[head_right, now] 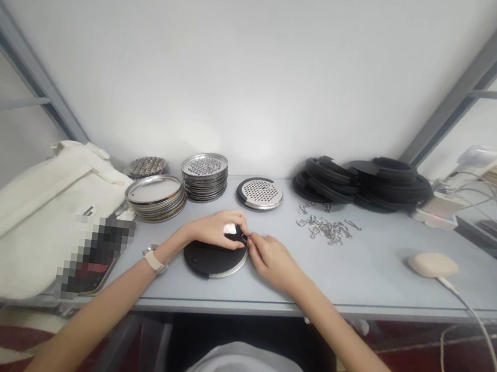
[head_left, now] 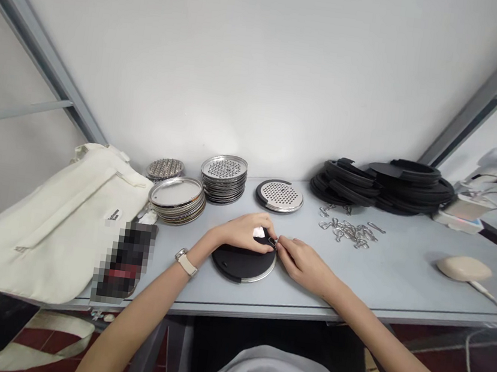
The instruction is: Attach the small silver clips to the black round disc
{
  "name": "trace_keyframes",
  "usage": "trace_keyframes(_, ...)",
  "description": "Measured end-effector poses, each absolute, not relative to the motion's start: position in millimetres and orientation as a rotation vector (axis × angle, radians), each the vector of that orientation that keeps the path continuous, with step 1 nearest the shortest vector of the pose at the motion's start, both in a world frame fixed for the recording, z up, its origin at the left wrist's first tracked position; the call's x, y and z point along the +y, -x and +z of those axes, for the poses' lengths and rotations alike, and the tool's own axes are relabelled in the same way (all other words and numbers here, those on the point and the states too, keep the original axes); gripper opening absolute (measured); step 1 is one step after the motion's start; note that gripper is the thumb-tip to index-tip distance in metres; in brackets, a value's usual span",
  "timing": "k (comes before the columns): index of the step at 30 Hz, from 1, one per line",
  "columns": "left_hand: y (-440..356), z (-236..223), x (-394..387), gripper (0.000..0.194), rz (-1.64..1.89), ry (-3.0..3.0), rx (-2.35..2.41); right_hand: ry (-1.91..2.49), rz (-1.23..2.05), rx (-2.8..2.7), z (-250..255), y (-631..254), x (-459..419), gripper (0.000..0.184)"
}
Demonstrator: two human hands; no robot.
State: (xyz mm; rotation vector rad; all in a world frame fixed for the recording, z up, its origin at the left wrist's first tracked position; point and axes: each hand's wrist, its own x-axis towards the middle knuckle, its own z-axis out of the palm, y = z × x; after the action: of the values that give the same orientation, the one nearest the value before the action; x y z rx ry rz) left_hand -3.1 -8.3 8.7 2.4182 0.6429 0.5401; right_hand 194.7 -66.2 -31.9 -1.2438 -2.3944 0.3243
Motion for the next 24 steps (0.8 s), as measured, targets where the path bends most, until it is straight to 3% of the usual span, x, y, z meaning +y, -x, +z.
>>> trace_keyframes(24, 2.8, 2.5, -1.3, 0.020, 0.550, -2.365, 0.589, 1.317, 0.282, -2.355, -29.1, -192.9, -68.5, 0.021)
